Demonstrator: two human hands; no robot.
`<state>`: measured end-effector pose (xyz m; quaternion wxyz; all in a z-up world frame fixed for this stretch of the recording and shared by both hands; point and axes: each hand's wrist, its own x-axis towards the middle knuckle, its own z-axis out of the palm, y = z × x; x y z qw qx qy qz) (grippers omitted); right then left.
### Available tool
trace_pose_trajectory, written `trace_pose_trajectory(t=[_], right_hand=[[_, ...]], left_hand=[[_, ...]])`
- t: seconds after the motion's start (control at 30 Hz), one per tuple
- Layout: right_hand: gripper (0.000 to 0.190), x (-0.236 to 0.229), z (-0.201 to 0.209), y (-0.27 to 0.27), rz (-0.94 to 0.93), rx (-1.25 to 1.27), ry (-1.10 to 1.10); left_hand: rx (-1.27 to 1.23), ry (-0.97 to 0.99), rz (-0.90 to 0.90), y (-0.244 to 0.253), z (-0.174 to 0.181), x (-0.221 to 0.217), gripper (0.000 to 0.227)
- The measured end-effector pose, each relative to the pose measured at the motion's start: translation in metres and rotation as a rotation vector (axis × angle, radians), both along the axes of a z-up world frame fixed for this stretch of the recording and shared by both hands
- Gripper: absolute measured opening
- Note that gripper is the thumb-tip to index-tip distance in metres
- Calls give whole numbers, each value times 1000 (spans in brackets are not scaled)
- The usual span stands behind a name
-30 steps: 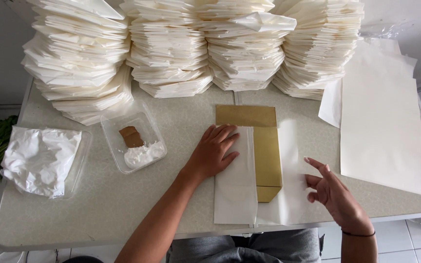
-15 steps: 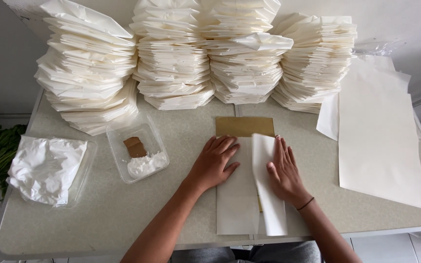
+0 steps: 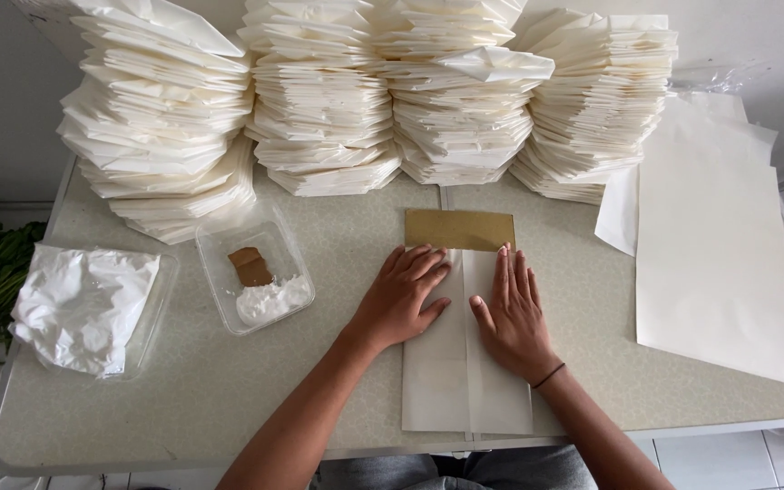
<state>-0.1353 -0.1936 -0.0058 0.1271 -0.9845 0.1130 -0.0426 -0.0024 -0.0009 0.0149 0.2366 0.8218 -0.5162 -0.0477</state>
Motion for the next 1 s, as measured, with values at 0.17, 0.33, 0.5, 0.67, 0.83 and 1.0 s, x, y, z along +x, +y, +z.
trace_pose_trajectory(t=[0.17,0.33,0.5,0.67,0.83,1.0], right_hand=[[87,12,12,19,29,-34,-18],[87,19,17,25,107,-26,-37],[79,16,42,22,188,342,-58],[86,-7,47,32,143,231,26],[89,-4,50,42,179,279,56],[83,-46,50,49,95,344,-25]], left_hand=[[3,10,1,2,7,-2,50],[9,42,1,2,14,-4,50],[49,118,7,4,21,-3,50],[56,110,21,3,16,-2,53],[63,99,27,1,7,-2,52],[-163,-31,-13,2,-11,0,50]])
